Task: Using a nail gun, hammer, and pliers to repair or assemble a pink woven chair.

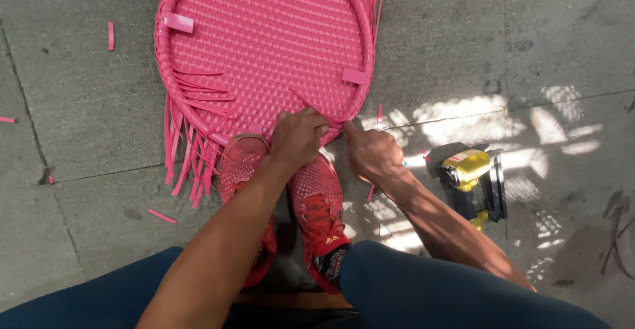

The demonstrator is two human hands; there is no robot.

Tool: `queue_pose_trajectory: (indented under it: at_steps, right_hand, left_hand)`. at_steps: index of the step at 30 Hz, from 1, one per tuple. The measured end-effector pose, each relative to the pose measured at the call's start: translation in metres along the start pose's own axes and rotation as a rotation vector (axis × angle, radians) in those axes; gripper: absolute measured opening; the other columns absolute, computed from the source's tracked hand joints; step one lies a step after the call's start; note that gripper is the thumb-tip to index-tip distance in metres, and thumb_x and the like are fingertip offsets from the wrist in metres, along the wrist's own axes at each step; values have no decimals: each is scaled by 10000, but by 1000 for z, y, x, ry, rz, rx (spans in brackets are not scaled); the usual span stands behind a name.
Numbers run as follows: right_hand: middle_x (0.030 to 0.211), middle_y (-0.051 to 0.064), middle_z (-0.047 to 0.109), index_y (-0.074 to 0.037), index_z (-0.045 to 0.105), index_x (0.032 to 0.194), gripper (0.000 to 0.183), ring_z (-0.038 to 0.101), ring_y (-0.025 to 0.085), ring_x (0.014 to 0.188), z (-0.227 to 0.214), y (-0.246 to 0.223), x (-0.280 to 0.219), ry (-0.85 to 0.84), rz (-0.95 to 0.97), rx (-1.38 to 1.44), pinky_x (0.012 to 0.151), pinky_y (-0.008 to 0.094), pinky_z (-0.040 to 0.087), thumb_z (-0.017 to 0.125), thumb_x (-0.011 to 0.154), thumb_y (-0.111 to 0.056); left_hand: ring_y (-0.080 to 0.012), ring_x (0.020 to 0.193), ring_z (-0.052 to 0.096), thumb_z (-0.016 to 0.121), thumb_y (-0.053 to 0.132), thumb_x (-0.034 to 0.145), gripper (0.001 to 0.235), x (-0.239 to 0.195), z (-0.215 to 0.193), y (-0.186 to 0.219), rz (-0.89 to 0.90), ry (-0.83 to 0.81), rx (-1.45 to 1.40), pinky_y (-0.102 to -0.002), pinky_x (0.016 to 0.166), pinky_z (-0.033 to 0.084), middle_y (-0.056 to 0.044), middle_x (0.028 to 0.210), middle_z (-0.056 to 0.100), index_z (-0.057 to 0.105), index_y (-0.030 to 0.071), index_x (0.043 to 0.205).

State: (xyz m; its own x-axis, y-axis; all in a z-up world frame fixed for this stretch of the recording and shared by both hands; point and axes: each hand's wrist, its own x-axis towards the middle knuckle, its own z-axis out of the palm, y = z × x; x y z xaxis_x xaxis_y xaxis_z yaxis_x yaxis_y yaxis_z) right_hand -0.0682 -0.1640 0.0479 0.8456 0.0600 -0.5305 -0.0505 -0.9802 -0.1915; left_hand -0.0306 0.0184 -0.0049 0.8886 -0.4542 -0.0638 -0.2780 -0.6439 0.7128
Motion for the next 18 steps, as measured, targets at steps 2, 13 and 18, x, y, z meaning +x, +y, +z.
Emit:
queue_pose_trajectory:
  at_steps: [2, 13, 18]
  right_hand:
    - [726, 169, 661, -144, 554, 1312, 273, 681, 376, 670, 26, 25, 7, 46, -62, -14, 566, 530, 544, 478, 1052, -179]
    - [714, 144, 665, -87, 490, 1296, 377, 689, 358, 695, 13, 14, 6, -118, -139, -151, 600, 500, 545, 560, 926, -102]
    - [657, 111, 647, -49, 387, 1462, 517, 671, 267, 585, 7, 5, 0, -115, -164, -266, 490, 429, 546, 499, 957, -59]
  left_hand:
    - [-336, 961, 686, 656, 106, 883, 187, -2, 10, -5, 16, 9, -45, -509, 871, 463, -96, 1046, 725, 785, 126, 1016]
    - [-406, 972, 677, 589, -21, 816, 351, -10, 24, -15, 47, 41, -94, -518, 840, 532, -166, 1061, 682, 768, 109, 1088]
    - [-398, 951, 675, 673, 16, 735, 299, 2, 2, -14, 144, -121, -3, -520, 813, 525, -151, 1003, 663, 760, 109, 1005]
